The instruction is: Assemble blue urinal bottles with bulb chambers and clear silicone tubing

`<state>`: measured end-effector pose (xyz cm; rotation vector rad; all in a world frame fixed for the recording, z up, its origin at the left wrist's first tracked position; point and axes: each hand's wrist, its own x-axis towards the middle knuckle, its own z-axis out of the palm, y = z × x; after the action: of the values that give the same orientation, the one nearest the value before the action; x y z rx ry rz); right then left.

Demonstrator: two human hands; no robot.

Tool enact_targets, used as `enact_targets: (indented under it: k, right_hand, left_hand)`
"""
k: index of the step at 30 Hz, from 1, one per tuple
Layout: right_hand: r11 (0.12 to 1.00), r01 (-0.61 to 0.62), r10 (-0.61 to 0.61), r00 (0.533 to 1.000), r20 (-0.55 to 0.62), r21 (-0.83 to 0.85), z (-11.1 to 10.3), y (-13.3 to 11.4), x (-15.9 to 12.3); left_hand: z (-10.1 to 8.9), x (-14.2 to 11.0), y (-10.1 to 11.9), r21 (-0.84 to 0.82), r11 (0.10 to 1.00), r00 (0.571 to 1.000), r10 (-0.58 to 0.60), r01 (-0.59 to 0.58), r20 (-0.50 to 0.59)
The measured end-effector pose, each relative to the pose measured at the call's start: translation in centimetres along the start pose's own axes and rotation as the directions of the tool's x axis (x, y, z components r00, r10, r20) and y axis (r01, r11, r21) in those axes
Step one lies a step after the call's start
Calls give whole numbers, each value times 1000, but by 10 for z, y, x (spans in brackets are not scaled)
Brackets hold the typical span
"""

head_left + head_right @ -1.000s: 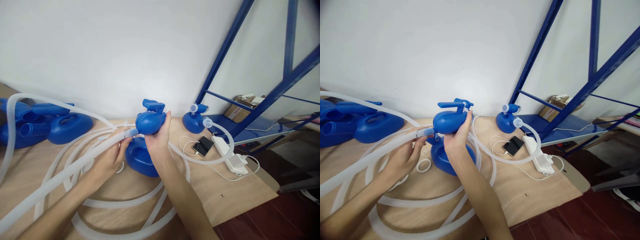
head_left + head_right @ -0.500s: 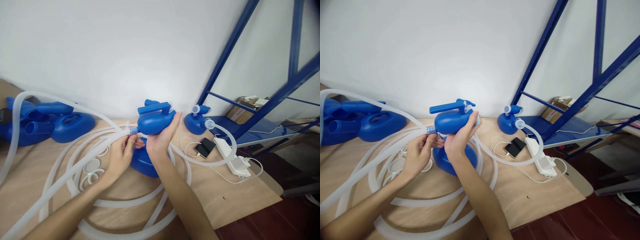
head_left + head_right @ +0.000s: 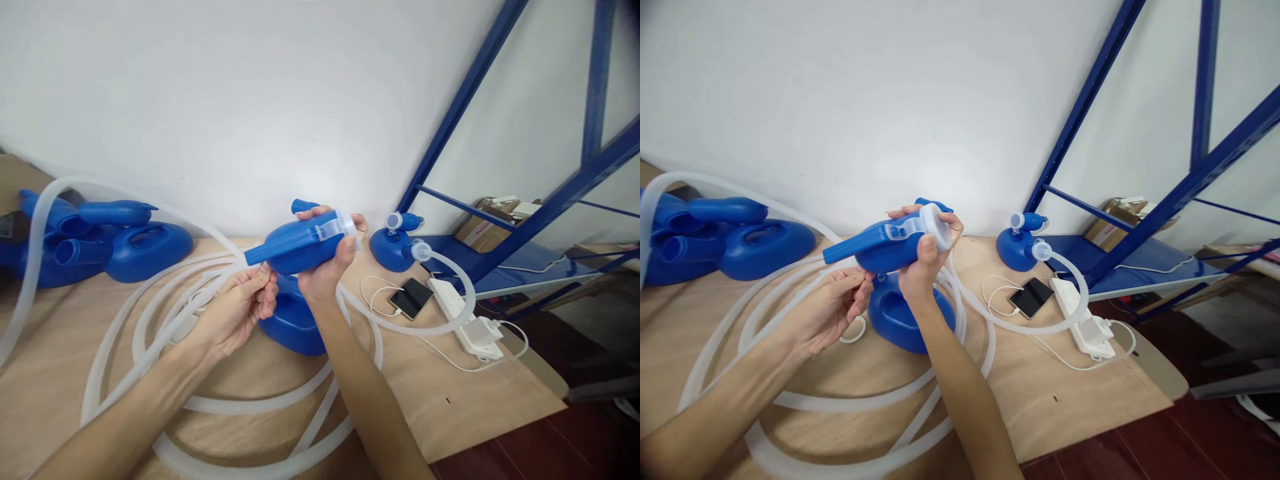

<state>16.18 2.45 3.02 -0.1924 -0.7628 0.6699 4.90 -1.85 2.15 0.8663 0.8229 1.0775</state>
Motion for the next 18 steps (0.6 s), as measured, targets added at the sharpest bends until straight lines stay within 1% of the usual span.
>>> enact_targets:
  k: [1,3,6,8,10,13,16,18]
  right_hand:
    - [999,-26,25,1000,3,22,0,-2,1]
    - [994,-90,92,995,-29,57,1,-6,4]
    - [975,-205,211,975,-74,82,1,-9,6]
    - [970,-225,232,970,-73,93,-1,-10,6]
    - [980,-177,183,981,-57,95,-3,-11,7]
    - [994,-93,94,995,-15,62,-6,-12,10]
    - [997,-75,74,997,30,30,-8,-11,11]
    - [996,-76,73,995,67,43,-9,-10,12]
  left_hand:
    - [1,-1,2,1,1000,1000,22,-22,6]
    - [3,-3,2,15,996,996,89,-89,2]
    - [5,-3,-3,113,971,977,214,-211,-20]
    - [5,-2,-6,159,955,967,254,-249,-13]
    - [4,-3,-9,159,961,974,225,-227,27]
    - [4,-4,-10,97,984,986,142,-150,84]
    - [6,-4,-9,26,995,992,93,-95,87]
    - [6,-3,-7,-6,998,995,60,-60,76]
